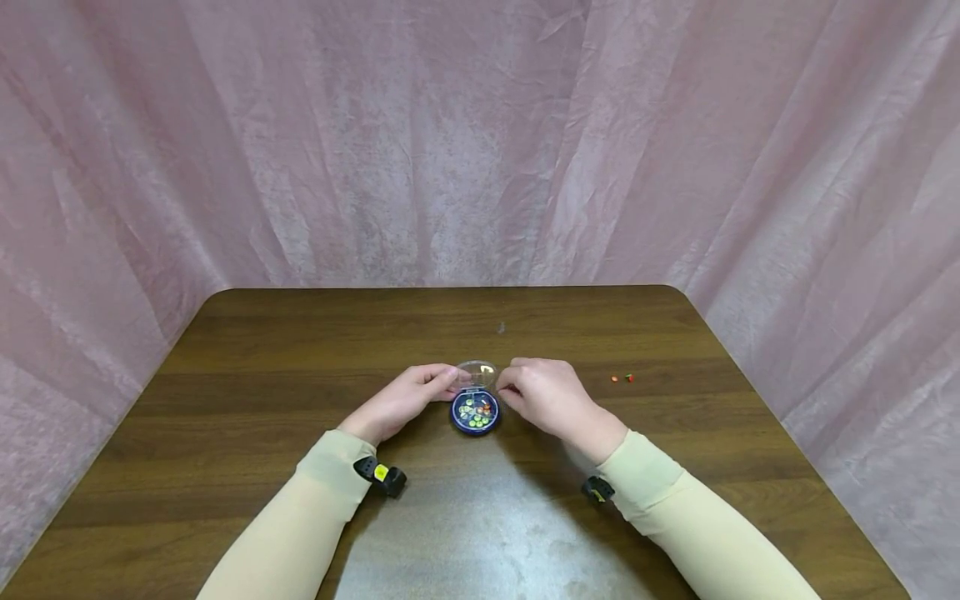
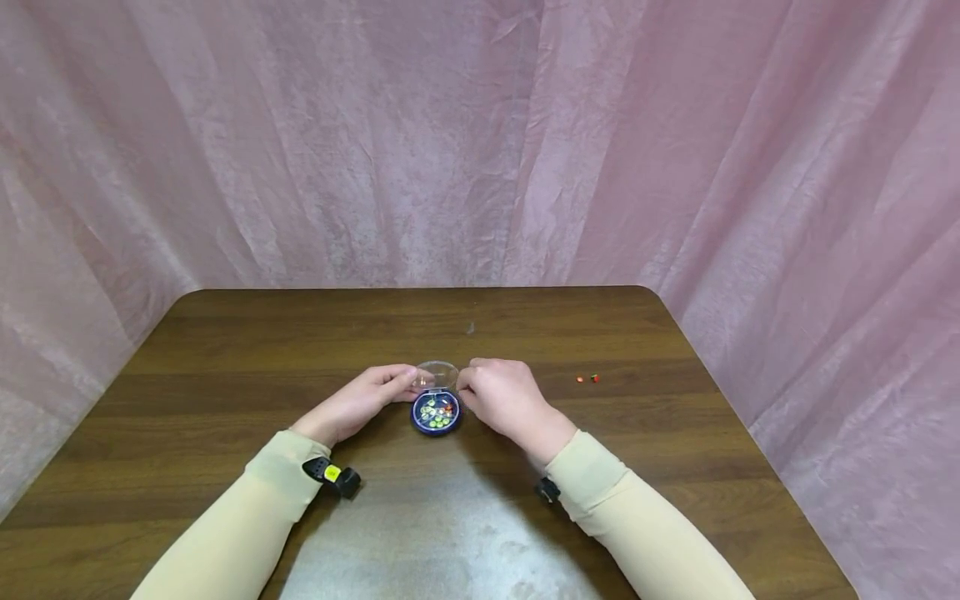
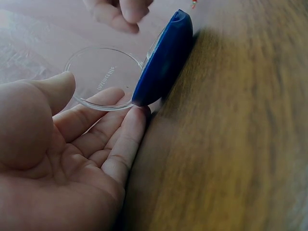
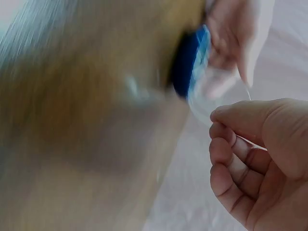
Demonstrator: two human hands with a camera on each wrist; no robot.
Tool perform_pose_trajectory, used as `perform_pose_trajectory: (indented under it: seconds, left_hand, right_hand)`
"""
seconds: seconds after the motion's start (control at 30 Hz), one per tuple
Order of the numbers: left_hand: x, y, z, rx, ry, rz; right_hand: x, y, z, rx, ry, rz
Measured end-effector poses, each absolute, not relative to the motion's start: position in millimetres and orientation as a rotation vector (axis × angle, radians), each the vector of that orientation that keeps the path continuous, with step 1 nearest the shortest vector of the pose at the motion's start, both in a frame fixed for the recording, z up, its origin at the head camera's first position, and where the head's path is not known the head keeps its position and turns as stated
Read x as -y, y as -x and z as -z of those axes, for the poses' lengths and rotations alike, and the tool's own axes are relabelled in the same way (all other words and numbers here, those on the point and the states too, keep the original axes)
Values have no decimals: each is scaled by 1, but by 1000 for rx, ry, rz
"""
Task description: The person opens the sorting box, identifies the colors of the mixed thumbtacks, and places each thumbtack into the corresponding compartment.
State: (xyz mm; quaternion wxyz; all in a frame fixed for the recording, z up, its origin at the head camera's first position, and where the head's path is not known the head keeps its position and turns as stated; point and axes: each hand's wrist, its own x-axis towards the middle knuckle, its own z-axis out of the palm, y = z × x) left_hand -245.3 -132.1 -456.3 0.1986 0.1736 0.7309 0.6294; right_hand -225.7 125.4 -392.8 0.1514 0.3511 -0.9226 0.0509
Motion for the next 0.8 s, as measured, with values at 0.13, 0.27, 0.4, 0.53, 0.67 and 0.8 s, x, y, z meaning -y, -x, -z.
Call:
perform_pose_trajectory:
  seconds: [0.13, 0.27, 0.4, 0.53, 0.67, 0.8]
  left_hand:
    - [132, 245, 456, -2052, -486, -1750]
    - [133, 245, 457, -2062, -483, -1741]
    - [134, 244, 457, -2076, -486, -1732]
    - [134, 243, 457, -2087, -471, -1718]
    - [133, 241, 454, -2093, -457, -1712]
    - [132, 241, 454, -2090, -458, -1717]
  right_hand:
    - [-160, 232, 383, 2685, -841, -137]
    - [-202, 240, 375, 2764, -661, -122]
    - [-240, 245, 372, 2872, -490, -100]
    - [-265, 248, 372, 2970, -378, -83]
    - [-277, 249, 376, 3012, -344, -70]
    - [-281, 251, 383, 3024, -359, -50]
